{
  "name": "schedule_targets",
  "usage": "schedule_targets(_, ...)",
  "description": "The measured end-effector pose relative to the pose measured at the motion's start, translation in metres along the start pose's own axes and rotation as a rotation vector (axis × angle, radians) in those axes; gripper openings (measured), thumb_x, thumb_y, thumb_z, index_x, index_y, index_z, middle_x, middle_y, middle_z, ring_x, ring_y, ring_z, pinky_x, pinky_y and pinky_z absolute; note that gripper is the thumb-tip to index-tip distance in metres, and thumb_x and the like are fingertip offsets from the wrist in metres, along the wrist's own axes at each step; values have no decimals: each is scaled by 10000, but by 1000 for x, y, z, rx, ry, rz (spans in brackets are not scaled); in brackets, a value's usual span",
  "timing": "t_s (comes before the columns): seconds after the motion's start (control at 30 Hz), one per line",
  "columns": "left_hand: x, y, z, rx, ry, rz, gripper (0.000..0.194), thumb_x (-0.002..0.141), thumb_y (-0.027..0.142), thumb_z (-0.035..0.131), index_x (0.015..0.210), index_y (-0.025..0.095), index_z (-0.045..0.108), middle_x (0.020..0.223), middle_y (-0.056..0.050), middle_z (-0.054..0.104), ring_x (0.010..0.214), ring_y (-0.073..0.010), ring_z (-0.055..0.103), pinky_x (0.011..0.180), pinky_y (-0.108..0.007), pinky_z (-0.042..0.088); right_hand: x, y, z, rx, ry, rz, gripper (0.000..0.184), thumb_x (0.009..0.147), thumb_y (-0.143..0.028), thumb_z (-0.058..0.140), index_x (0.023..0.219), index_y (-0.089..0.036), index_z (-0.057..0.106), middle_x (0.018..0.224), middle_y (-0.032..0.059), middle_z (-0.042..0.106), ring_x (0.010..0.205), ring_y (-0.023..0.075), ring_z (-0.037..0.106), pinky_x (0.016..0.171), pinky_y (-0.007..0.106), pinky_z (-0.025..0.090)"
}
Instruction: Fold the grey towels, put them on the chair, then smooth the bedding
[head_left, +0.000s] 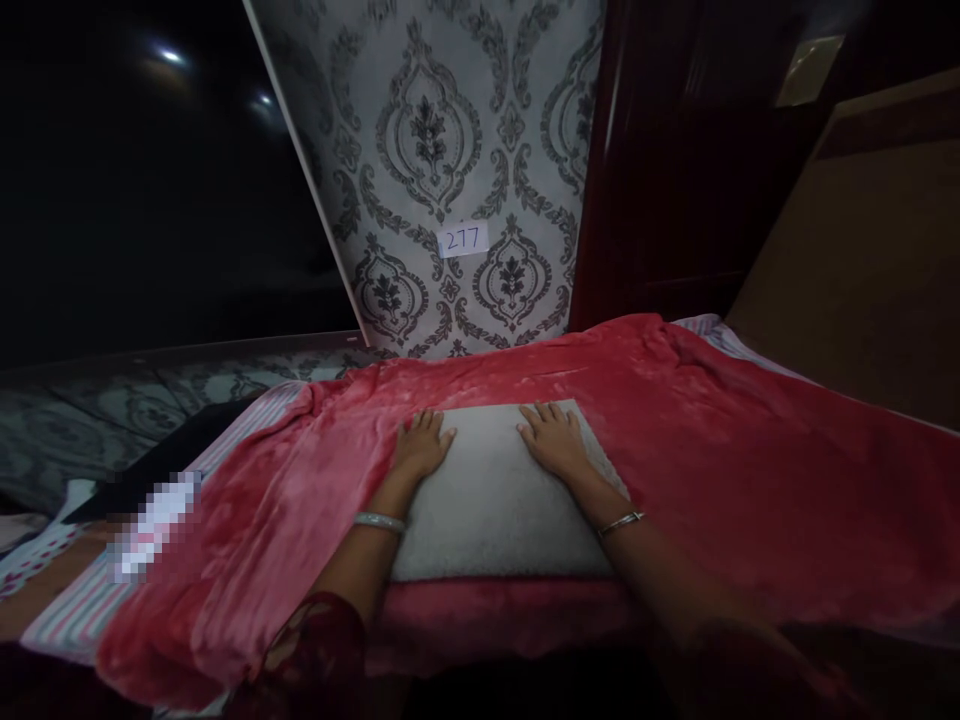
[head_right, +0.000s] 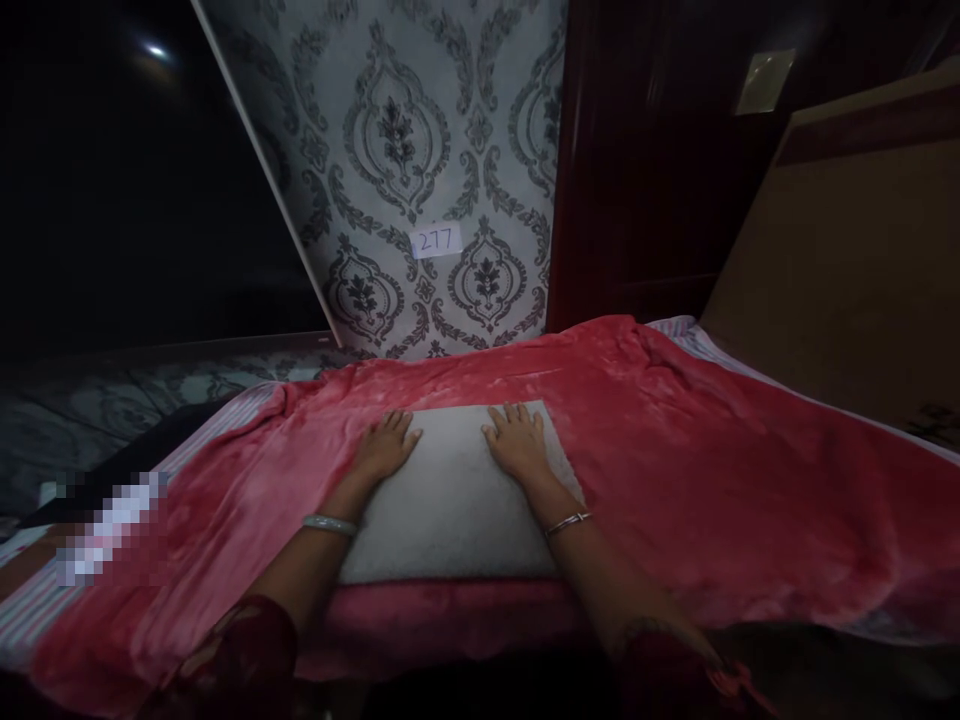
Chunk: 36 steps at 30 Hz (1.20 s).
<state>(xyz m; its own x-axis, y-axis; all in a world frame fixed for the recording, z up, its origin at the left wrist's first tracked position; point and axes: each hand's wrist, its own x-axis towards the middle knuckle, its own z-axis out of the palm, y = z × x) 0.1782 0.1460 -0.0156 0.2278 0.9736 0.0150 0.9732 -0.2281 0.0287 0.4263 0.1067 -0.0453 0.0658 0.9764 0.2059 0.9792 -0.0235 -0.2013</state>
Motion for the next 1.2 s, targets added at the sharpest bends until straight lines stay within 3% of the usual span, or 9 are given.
schedule_targets(0.13, -9, -11, -7, 21, 8, -122, 631, 1001, 470, 259, 1533, 143, 351, 1627, -133, 276, 1519, -325, 179, 1198, -626, 154, -3, -1, -6, 0, -16, 2, 516, 1029, -437, 336, 1503, -270, 449, 1571, 91, 387, 1449, 305, 298, 1161, 539, 201)
schedule_targets(0.23, -24, 2, -20, 44, 54, -153, 651, 987, 478, 324, 1525, 113, 362, 1629, -159, 256, 1521, -362, 142, 1198, -634, 133, -3, -4, -15, 18, -60, 21, 521, 1035, -442, 322, 1516, -271, 427, 1589, 83, 355, 1468, 301, 270, 1169, 537, 199)
schedule_targets(0.37, -55, 47, -33, -43, 56, 108, 662, 988, 467, 345, 1555, 130, 291, 1633, -161, 236, 1526, -304, 164, 1216, -569, 157, -11, -5, -32, 47, -95, 45, 532, 1039, -407, 316, 1542, -247, 380, 1610, 101, 306, 1487, 297, 237, 1174, 528, 214)
schedule_targets(0.5, -87, 94, -17, -99, 11, 337, 646, 983, 480, 369, 1561, 203, 289, 1648, -123, 207, 1533, -285, 139, 1213, -585, 149, -39, -1, -35, 29, -49, 3, 541, 1026, -354, 340, 1559, -262, 344, 1626, 100, 265, 1485, 299, 247, 1173, 524, 230)
schedule_targets(0.67, -104, 115, 14, -67, -18, 359, 653, 981, 529, 349, 1561, 232, 302, 1651, -123, 194, 1532, -312, 131, 1199, -639, 120, -65, 4, -19, -38, -42, -22, 542, 1016, -331, 353, 1553, -261, 357, 1634, 88, 247, 1499, 295, 205, 1180, 523, 211)
schedule_targets(0.8, -103, 93, 12, -30, -9, 280, 694, 964, 594, 349, 1554, 230, 324, 1645, -147, 202, 1528, -309, 157, 1207, -601, 146, -65, 4, -15, -51, -15, -26, 536, 1020, -336, 344, 1551, -262, 363, 1629, 80, 264, 1493, 287, 221, 1178, 502, 221)
schedule_targets(1.0, -114, 16, 5, -48, 31, -40, 673, 980, 492, 338, 1541, 121, 329, 1644, -166, 205, 1521, -332, 174, 1198, -551, 230, -65, 3, -17, -38, -8, -15, 528, 1021, -342, 349, 1544, -275, 375, 1624, 73, 281, 1487, 283, 236, 1176, 492, 218)
schedule_targets(1.13, -128, -16, 13, -293, 167, -99, 571, 974, 311, 303, 1487, 80, 404, 1468, -185, 513, 1356, -274, 489, 1134, -400, 385, -66, 2, -18, -16, -36, 5, 533, 1023, -352, 342, 1550, -272, 363, 1630, 73, 265, 1490, 277, 230, 1180, 485, 210)
schedule_targets(1.2, -132, -23, 16, -397, 213, -124, 579, 950, 290, 350, 1488, 83, 404, 1364, -177, 603, 1286, -269, 553, 1102, -378, 422, -65, 1, -19, -10, -44, 2, 532, 1025, -357, 338, 1549, -271, 364, 1630, 73, 263, 1490, 271, 230, 1180, 486, 210)
